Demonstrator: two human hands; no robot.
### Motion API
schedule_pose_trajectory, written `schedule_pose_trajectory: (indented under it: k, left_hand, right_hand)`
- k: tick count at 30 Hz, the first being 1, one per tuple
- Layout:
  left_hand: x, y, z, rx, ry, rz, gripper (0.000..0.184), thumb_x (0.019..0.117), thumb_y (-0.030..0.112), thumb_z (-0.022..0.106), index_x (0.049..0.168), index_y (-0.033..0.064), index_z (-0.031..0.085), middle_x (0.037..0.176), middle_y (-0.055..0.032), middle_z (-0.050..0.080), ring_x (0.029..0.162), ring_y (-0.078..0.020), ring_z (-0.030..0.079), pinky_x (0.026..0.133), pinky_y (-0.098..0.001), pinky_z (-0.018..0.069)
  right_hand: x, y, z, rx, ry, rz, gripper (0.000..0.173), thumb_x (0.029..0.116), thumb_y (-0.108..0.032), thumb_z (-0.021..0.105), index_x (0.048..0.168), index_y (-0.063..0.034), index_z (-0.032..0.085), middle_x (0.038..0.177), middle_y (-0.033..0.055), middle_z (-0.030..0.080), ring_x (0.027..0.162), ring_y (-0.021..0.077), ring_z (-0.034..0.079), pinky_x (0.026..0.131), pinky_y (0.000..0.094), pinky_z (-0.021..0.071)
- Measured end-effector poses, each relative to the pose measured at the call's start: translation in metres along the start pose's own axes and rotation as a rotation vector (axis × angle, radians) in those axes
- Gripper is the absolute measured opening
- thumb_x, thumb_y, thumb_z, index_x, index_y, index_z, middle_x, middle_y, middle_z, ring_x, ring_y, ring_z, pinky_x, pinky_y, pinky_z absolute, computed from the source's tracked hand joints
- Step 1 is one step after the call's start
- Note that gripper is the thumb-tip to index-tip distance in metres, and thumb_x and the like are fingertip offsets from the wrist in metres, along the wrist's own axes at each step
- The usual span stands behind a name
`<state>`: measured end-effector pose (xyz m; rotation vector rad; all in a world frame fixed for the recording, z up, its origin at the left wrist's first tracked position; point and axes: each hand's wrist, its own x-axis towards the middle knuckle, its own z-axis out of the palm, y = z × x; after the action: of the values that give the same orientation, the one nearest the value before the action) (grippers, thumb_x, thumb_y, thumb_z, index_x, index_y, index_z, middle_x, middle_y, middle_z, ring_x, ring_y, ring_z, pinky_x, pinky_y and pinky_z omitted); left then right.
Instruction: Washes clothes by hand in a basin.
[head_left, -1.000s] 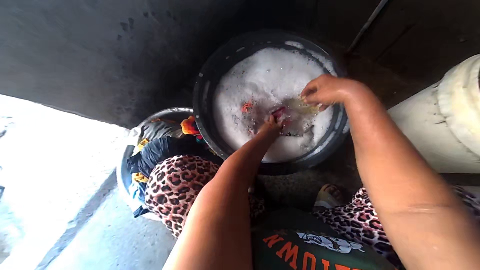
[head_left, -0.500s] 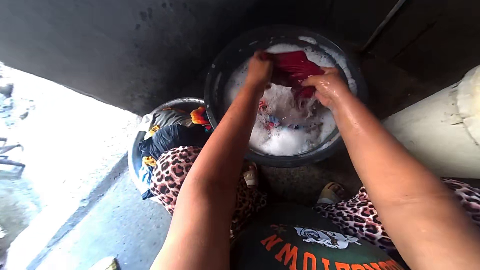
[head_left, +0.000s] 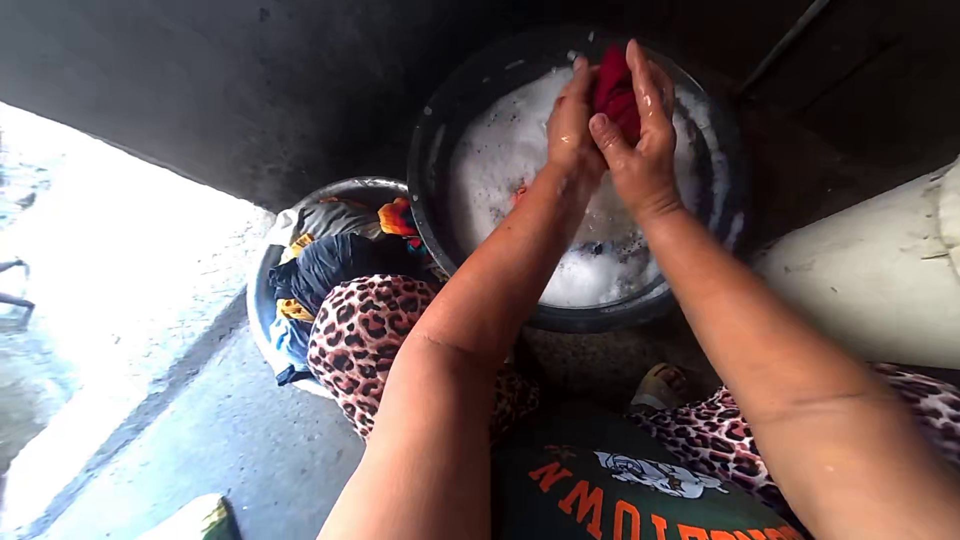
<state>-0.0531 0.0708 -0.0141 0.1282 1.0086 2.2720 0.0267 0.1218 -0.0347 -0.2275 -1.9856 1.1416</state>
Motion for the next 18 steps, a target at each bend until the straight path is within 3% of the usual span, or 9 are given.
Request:
schedule_pose_trajectory:
  k: [1, 3, 7, 9, 11, 14, 16, 18]
  left_hand:
    - [-0.002, -0.004, 0.001, -0.001, -0.022, -0.024, 0.04, 0.1122, 0.037, 0.037, 0.109, 0.0038, 0.057, 0.091, -0.0084, 0.064, 0.083, -0.0149, 0.065, 0.079, -0.0337, 0.0576]
    - [-0.007, -0.013, -0.001, 0.039, -0.005, -0.066, 0.043, 0.11, 0.041, 0.044, 0.114, 0.0009, 0.058, 0.095, -0.0125, 0.067, 0.086, -0.018, 0.067, 0.081, -0.0359, 0.0586]
    - [-0.006, -0.024, -0.001, 0.276, 0.122, -0.005, 0.044, 0.1094, 0.039, 0.048, 0.099, -0.0008, 0.064, 0.083, -0.0118, 0.066, 0.076, -0.0195, 0.066, 0.073, -0.0388, 0.0577]
    - [-0.003, -0.026, -0.005, 0.412, 0.135, 0.041, 0.044, 0.1116, 0.033, 0.043, 0.095, -0.0015, 0.065, 0.081, -0.0113, 0.064, 0.075, -0.0195, 0.064, 0.073, -0.0397, 0.0559]
    - [-0.003, -0.026, -0.008, 0.59, 0.117, 0.085, 0.041, 0.1119, 0.027, 0.042, 0.095, -0.0022, 0.066, 0.085, -0.0128, 0.065, 0.08, -0.0205, 0.064, 0.077, -0.0407, 0.0544]
    - [-0.008, -0.018, -0.015, 0.895, 0.011, 0.148, 0.041, 0.1113, 0.024, 0.042, 0.105, -0.0039, 0.072, 0.098, -0.0204, 0.071, 0.097, -0.0304, 0.068, 0.09, -0.053, 0.0533]
    - [-0.012, -0.01, -0.022, 1.04, -0.095, 0.205, 0.038, 0.1108, 0.022, 0.044, 0.102, -0.002, 0.073, 0.098, -0.0192, 0.072, 0.097, -0.0311, 0.069, 0.09, -0.0556, 0.0524]
    - [-0.011, -0.002, -0.027, 1.191, -0.263, 0.27, 0.037, 0.1097, 0.02, 0.046, 0.097, -0.0019, 0.072, 0.094, -0.0179, 0.072, 0.095, -0.0306, 0.069, 0.088, -0.0543, 0.0528]
  right_hand:
    - [-0.004, 0.009, 0.008, -0.054, 0.068, -0.053, 0.064, 0.0979, -0.032, 0.066, 0.147, 0.0054, 0.051, 0.147, 0.0313, 0.046, 0.138, 0.036, 0.047, 0.117, 0.0413, 0.038]
    - [-0.008, 0.019, 0.011, -0.088, 0.124, -0.034, 0.047, 0.1006, -0.028, 0.064, 0.134, 0.0056, 0.063, 0.133, 0.0273, 0.058, 0.128, 0.0318, 0.055, 0.112, 0.0382, 0.043]
    - [0.0, 0.022, 0.014, -0.003, 0.189, 0.119, 0.025, 0.1019, -0.021, 0.06, 0.107, 0.0032, 0.064, 0.097, 0.0074, 0.065, 0.092, 0.0074, 0.063, 0.086, 0.0245, 0.0529]
    - [0.001, 0.017, 0.014, 0.042, 0.169, 0.256, 0.025, 0.1053, -0.02, 0.053, 0.107, 0.0035, 0.063, 0.094, 0.0044, 0.066, 0.09, 0.0042, 0.063, 0.087, 0.025, 0.0527]
    - [0.0, 0.017, 0.013, 0.101, 0.141, 0.41, 0.033, 0.1089, -0.023, 0.044, 0.108, 0.0021, 0.064, 0.096, 0.0054, 0.066, 0.093, 0.0079, 0.064, 0.089, 0.0302, 0.0537]
    - [-0.005, 0.019, 0.016, 0.274, 0.102, 0.605, 0.034, 0.1099, -0.026, 0.034, 0.097, -0.0116, 0.062, 0.086, -0.0022, 0.065, 0.085, 0.0102, 0.065, 0.08, 0.0363, 0.0568]
    - [-0.008, 0.012, 0.02, 0.398, 0.126, 0.75, 0.033, 0.1086, -0.026, 0.034, 0.09, -0.0176, 0.06, 0.08, -0.0049, 0.063, 0.079, 0.01, 0.064, 0.072, 0.036, 0.0558]
    - [-0.01, 0.01, 0.023, 0.564, 0.164, 0.878, 0.032, 0.1084, -0.029, 0.033, 0.091, -0.0199, 0.058, 0.081, -0.004, 0.063, 0.078, 0.0117, 0.064, 0.07, 0.0379, 0.0549]
